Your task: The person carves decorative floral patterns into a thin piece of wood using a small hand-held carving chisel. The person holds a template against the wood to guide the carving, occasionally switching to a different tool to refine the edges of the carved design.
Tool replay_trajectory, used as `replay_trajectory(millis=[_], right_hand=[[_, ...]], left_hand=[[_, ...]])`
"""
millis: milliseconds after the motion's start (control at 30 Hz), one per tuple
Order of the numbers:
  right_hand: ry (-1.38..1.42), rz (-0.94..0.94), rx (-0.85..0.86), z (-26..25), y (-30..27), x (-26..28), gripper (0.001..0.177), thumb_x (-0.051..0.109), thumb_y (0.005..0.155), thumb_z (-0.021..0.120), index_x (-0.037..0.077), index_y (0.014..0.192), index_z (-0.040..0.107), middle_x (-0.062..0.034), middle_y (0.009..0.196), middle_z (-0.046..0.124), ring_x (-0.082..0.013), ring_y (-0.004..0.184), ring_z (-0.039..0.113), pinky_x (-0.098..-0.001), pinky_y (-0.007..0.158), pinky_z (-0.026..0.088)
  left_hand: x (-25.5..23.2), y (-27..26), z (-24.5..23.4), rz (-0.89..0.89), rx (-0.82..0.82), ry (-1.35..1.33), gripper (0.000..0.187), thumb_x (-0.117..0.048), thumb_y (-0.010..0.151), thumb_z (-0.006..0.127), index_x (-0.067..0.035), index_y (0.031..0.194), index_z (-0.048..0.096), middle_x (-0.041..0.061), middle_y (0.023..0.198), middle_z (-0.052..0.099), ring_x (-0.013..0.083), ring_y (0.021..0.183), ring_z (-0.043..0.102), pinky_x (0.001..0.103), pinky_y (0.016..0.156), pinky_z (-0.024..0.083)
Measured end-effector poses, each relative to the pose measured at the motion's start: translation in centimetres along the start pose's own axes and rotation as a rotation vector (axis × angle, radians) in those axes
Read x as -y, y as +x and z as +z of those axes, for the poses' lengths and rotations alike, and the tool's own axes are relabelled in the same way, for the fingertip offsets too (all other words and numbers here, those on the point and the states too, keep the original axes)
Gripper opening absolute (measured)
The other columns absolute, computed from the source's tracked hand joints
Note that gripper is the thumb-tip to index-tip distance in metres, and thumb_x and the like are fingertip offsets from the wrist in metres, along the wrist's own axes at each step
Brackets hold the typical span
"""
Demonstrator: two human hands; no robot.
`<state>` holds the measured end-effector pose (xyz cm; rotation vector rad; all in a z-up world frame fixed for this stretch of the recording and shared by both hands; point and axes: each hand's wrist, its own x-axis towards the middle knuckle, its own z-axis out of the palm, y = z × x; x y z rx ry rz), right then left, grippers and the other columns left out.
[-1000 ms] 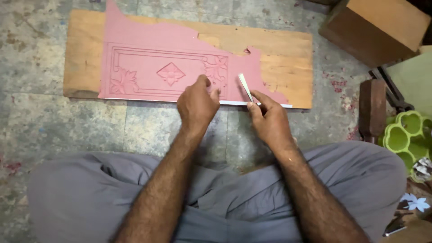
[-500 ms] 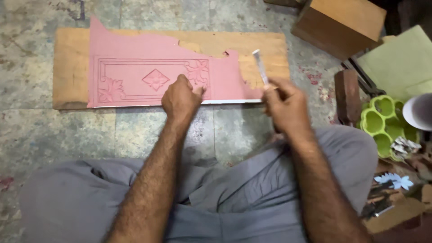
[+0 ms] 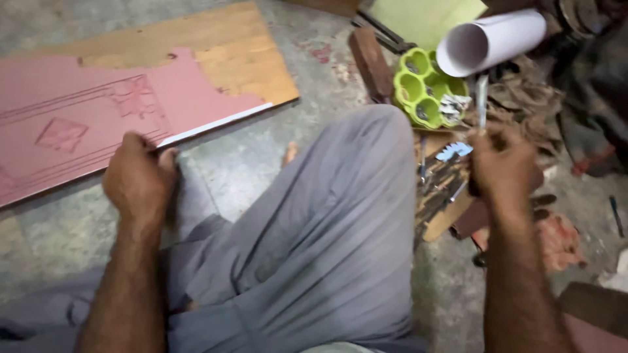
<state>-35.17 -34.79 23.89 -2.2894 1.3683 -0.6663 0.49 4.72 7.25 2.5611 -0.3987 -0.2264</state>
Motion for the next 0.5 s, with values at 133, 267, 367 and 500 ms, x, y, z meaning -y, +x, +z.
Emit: replay_trajectory(millis=[133,267,367,500], right_hand=[[-0.213,0.020,0.076,3.6,-3.3,-10.9,0.031,0.027,0.089,0.081,-0.001,0.103,0.075,-0.0173,0.089,0.075,-0.0263,0.080,0.073,-0.0373,0.074,0.056],[-0.197,0.155,0.202,7.1,-8.4,-12.5,0.023,0.024,0.082,0.078,0.004,0.092,0.079,-0.0176,0.086,0.077,-0.0260,0.078,0.075,-0.0371,0.075,0.058],[-0.011,0.354,0.317,8.5,-8.7,-10.9,0.030,0.033,0.079,0.081,0.006,0.090,0.075,-0.0151,0.084,0.079,-0.0265,0.078,0.077,-0.0378,0.074,0.058],[-0.226,0.219,0.299,9.6,-7.9,-8.5,0.032,0.035,0.080,0.084,0.005,0.089,0.077,-0.0202,0.085,0.074,-0.0345,0.081,0.074,-0.0427,0.076,0.057]], left_hand=[[0.2,-1.2,1.7,-0.048,0.058,-0.091,0.036,-0.035,0.105,0.078,-0.001,0.096,0.077,0.021,0.087,0.073,0.0349,0.077,0.069,0.045,0.073,0.054],[1.1,-0.8,3.4,-0.267,0.356,-0.761,0.034,-0.030,0.105,0.065,0.003,0.101,0.071,0.016,0.091,0.076,0.0223,0.075,0.073,0.034,0.064,0.056],[1.9,-0.8,3.7,-0.343,0.356,-0.885,0.028,-0.024,0.107,0.062,0.003,0.106,0.068,0.016,0.094,0.074,0.0205,0.078,0.073,0.028,0.065,0.057],[2.2,-1.1,3.5,-0.337,0.343,-0.953,0.025,-0.021,0.107,0.063,0.004,0.108,0.066,0.016,0.096,0.074,0.0223,0.082,0.075,0.030,0.069,0.059]])
